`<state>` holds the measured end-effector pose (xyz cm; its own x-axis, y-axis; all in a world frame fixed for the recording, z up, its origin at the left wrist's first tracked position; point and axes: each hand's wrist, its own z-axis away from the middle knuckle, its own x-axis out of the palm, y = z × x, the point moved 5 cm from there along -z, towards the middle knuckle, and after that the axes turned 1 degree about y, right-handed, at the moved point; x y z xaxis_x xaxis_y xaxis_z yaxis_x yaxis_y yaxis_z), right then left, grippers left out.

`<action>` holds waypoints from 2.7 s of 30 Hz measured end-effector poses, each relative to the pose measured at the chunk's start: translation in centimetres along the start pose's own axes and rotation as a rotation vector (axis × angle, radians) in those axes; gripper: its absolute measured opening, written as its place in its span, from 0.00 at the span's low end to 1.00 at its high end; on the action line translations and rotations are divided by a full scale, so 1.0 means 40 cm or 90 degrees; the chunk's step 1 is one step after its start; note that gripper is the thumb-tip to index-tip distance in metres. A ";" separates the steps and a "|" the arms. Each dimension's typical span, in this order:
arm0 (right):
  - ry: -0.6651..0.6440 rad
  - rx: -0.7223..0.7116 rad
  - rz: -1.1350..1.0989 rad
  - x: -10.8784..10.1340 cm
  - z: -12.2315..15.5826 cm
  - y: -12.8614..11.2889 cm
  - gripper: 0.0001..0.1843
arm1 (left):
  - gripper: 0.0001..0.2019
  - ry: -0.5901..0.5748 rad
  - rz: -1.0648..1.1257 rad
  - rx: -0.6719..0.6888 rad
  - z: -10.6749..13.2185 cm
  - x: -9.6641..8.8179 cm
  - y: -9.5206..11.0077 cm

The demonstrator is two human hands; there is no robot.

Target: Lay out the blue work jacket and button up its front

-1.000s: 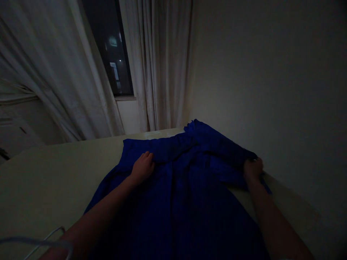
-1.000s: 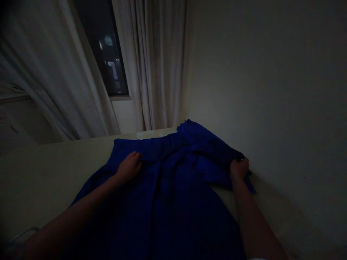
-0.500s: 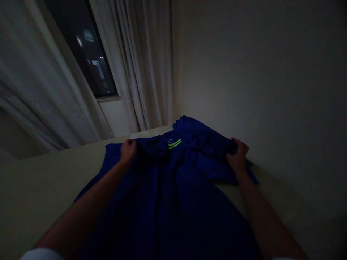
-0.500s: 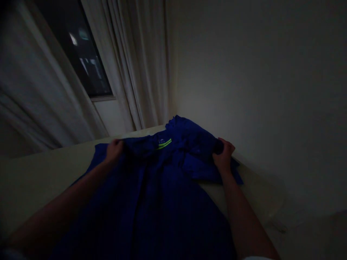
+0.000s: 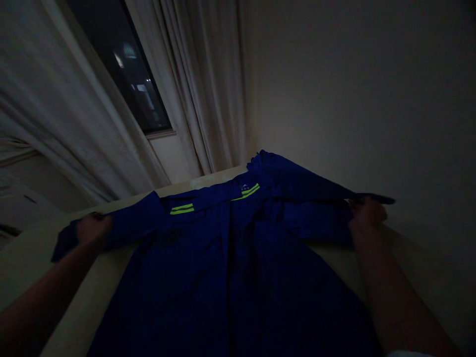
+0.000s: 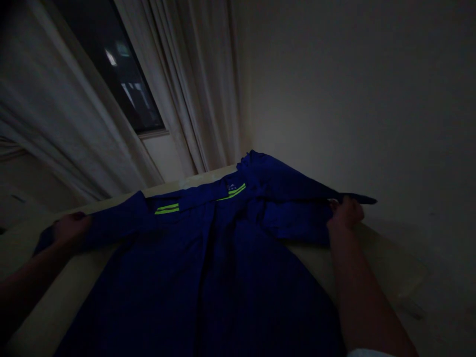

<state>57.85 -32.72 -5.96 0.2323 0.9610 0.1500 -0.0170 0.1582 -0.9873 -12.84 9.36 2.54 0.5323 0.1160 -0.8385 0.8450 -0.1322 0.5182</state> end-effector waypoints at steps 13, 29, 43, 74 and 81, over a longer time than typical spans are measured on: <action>-0.038 -0.063 0.027 -0.002 0.002 0.023 0.15 | 0.09 -0.144 -0.053 0.277 -0.029 0.435 0.433; -0.074 -0.126 0.107 0.019 0.044 0.028 0.14 | 0.24 -0.209 -0.126 0.435 0.163 0.541 0.422; -0.153 -0.213 0.152 0.041 0.045 0.037 0.19 | 0.20 -0.137 -0.145 0.391 0.056 0.611 0.520; -0.157 -0.273 0.227 0.043 0.052 0.033 0.17 | 0.09 -0.144 -0.173 0.387 0.020 0.618 0.517; -0.247 -0.642 0.256 0.093 0.280 -0.164 0.16 | 0.14 -0.132 -0.052 0.423 0.014 0.617 0.477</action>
<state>47.93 -27.63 1.69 0.0682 0.9336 -0.3519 0.8043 -0.2601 -0.5342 16.39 9.13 -8.36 0.3916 -0.0307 -0.9196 0.6365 -0.7127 0.2948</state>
